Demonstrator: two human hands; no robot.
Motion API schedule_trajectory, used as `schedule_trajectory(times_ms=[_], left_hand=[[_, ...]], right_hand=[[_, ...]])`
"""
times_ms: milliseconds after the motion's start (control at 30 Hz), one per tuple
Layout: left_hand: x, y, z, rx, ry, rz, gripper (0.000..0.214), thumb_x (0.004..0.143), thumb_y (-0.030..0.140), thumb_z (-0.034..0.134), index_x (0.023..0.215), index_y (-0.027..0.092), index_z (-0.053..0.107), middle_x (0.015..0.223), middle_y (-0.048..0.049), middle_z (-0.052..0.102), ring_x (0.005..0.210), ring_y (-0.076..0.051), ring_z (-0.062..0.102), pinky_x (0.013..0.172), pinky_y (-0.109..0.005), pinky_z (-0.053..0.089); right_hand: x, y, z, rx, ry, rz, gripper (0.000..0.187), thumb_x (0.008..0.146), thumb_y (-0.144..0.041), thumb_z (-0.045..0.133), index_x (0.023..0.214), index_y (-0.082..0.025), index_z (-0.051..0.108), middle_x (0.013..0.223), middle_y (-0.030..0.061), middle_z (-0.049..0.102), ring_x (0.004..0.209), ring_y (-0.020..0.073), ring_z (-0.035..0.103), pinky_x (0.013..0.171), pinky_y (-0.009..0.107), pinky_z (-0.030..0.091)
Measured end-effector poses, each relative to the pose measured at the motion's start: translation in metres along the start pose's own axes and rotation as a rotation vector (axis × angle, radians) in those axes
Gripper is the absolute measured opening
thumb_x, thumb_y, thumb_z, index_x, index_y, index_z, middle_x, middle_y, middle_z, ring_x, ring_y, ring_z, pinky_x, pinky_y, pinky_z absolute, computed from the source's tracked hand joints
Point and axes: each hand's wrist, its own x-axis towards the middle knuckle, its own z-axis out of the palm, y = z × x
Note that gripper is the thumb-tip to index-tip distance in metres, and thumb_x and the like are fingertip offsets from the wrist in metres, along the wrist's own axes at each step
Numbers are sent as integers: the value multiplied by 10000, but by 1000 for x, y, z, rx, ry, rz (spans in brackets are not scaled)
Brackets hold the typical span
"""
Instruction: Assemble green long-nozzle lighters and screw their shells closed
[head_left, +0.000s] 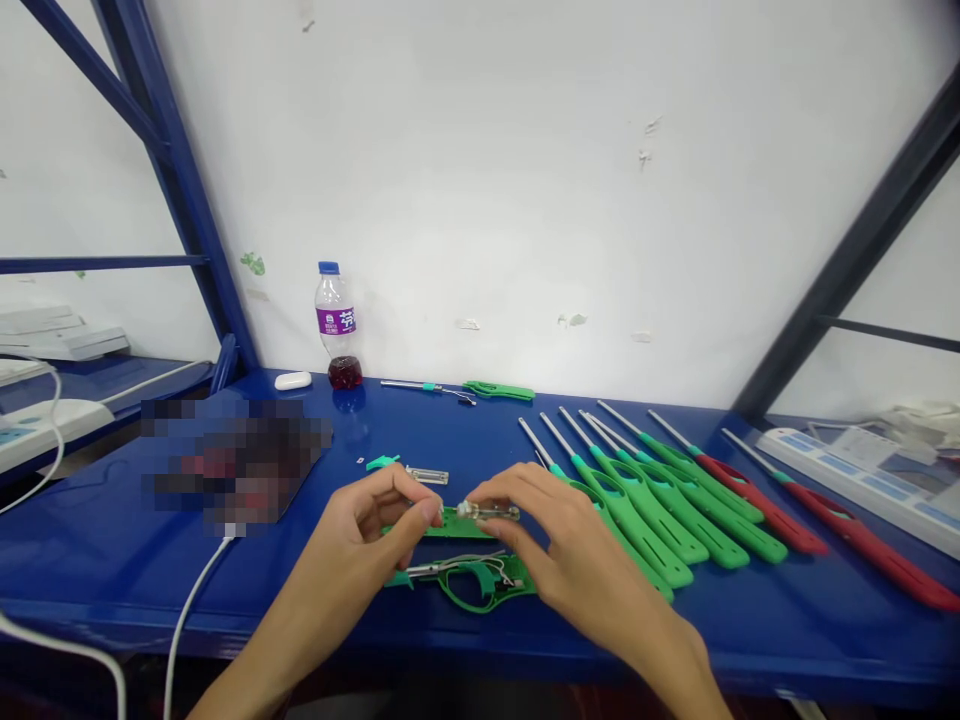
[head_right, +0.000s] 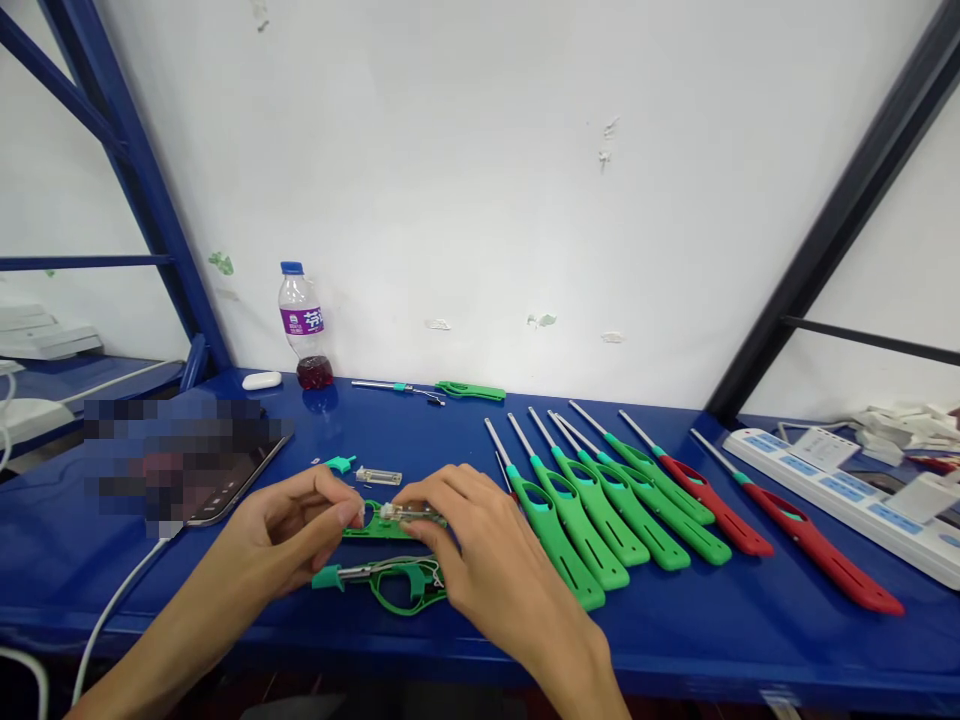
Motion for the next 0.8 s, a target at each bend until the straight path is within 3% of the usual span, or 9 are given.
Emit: schedule_trajectory(times_ms=[200,500,800], left_hand=[[-9,6,1,-182,-15,-113,426,831,617,750,787,205,649,580,80,385,509,-93,287,436,-199,202],[-16,16,7,-301,-7,-160,437,825,607,785,811,201,625,499,94,404,480,-71,193,468,-220,119],[-17,17,9,-196,17,-62,396,856,586,747,796,202,676,470,70,438,442,-88,315,449,-226,169]], right_hand=[[-1,-9,11,92,39,-77,164,1042,-157,643,1137,-285,683,1092,-35,750,1022,166,655,901,308,511],[1,-9,22,58,102,-106,117,1045,-137,604,1059,-252,621,1053,7,734,993,199,653,848,334,510],[2,-7,20,85,114,-112,125,1038,-128,622,1056,-251,635,1055,-10,729,1007,177,651,867,310,503]])
